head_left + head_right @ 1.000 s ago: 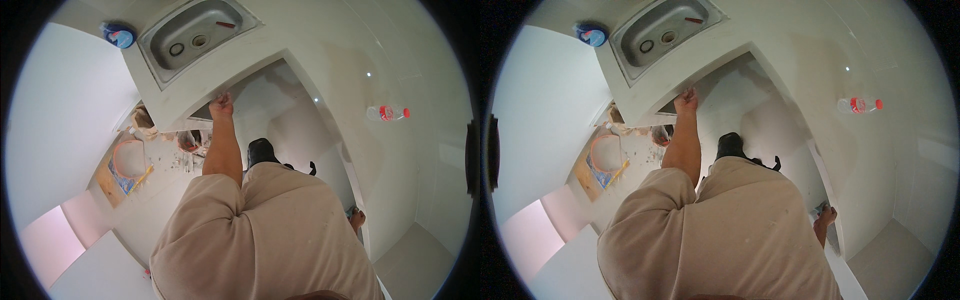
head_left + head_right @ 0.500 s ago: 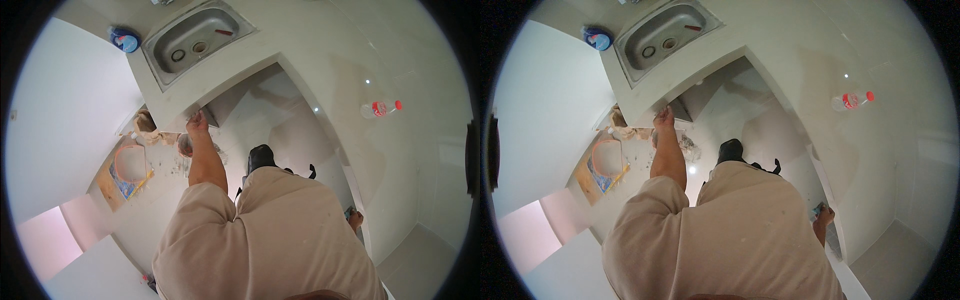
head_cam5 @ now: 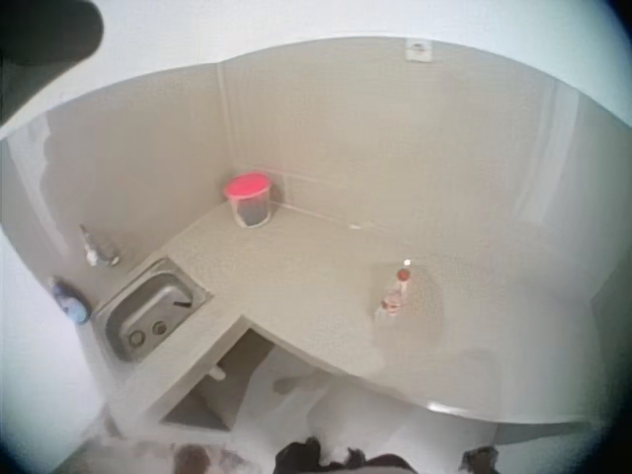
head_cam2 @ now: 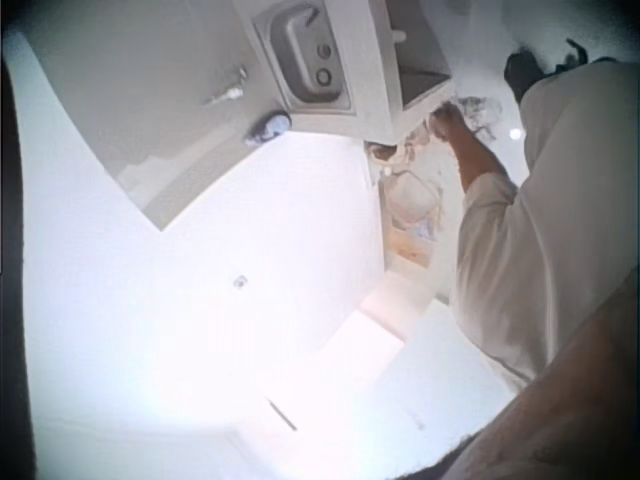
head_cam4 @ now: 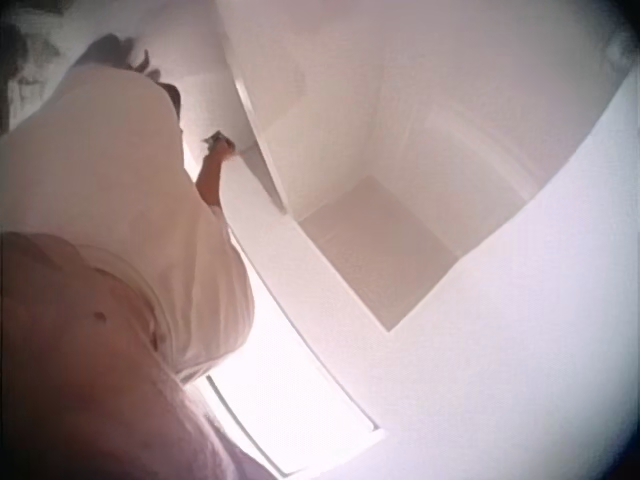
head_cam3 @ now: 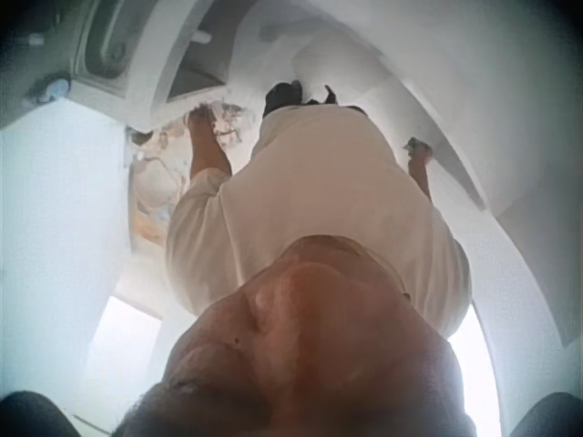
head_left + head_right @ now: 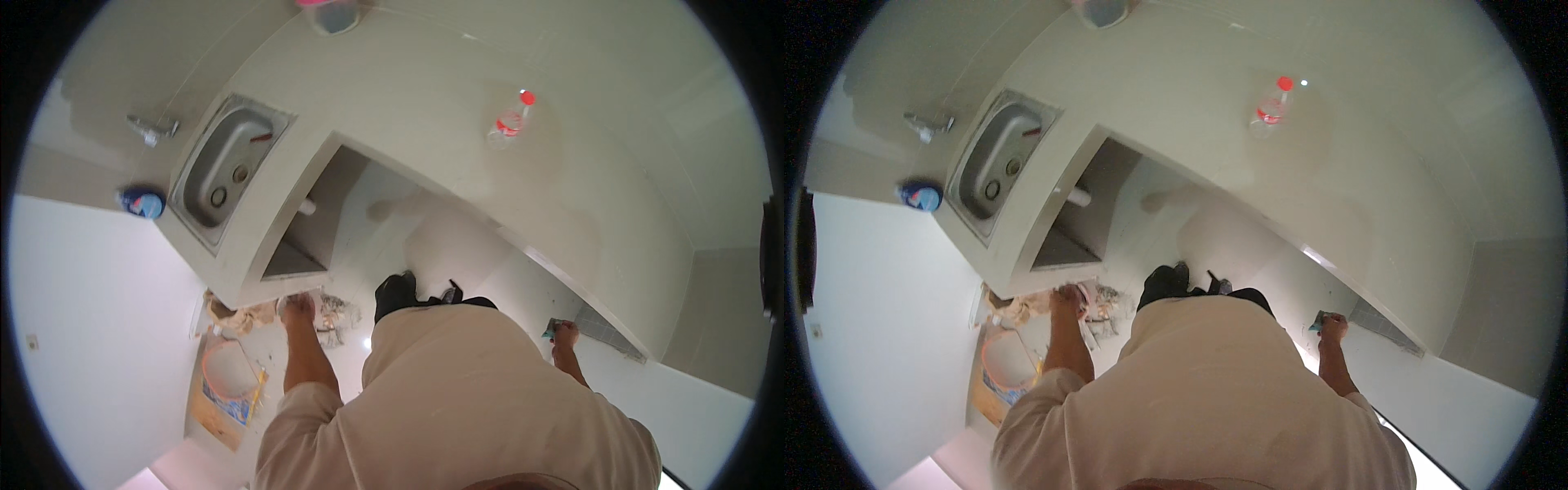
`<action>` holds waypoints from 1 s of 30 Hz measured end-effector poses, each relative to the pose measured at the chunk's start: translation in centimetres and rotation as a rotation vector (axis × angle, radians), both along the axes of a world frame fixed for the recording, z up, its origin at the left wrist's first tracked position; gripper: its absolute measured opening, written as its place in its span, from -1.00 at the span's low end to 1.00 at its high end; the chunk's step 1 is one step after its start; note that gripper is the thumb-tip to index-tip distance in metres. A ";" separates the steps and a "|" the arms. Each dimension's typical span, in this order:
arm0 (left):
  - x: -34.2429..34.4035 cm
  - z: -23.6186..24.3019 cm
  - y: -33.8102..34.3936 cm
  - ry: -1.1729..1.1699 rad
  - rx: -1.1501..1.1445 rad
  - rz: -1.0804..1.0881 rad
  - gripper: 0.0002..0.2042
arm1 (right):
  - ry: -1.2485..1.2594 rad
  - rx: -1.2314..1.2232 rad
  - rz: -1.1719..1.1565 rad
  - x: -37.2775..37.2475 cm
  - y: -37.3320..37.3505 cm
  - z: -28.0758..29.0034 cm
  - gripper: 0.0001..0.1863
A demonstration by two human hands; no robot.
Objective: The person cleans a stainless steel sink with a cloth and then wipes down the surrounding tiled walls and countertops.
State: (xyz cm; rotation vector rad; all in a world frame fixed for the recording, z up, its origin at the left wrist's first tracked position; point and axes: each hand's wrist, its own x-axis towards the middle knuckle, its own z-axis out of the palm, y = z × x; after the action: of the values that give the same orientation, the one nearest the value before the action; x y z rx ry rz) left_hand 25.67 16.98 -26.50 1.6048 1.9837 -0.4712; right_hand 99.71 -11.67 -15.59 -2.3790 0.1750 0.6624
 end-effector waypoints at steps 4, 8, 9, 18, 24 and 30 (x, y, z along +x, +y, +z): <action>5.3 0.3 -6.5 -0.964 0.215 1.403 -0.61 | 0.062 0.019 0.008 0.4 -2.2 -1.9 -0.77; 6.9 5.6 -11.7 -0.670 0.455 1.593 -0.65 | 0.135 -0.053 0.229 -1.4 -0.7 -2.4 -0.73; 5.9 7.0 -12.0 -0.672 0.481 1.611 -0.65 | 0.140 -0.041 0.255 -2.3 0.6 -2.4 -0.73; 1.7 17.6 -3.5 -0.849 1.161 1.097 -0.73 | 0.568 0.523 0.646 -11.1 19.9 7.1 -0.57; 0.5 20.7 2.3 -0.896 1.278 1.052 -0.75 | 0.887 0.831 0.721 -22.9 33.2 17.7 -0.55; -2.1 19.8 7.2 -0.852 1.292 1.033 -0.77 | 1.179 0.957 0.669 -32.5 42.2 21.9 -0.62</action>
State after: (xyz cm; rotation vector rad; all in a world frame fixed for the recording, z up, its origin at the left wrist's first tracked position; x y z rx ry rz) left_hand 23.53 24.19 -6.75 0.6870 1.9890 1.8220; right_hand 67.17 30.57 6.28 -0.8751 -0.3905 1.8709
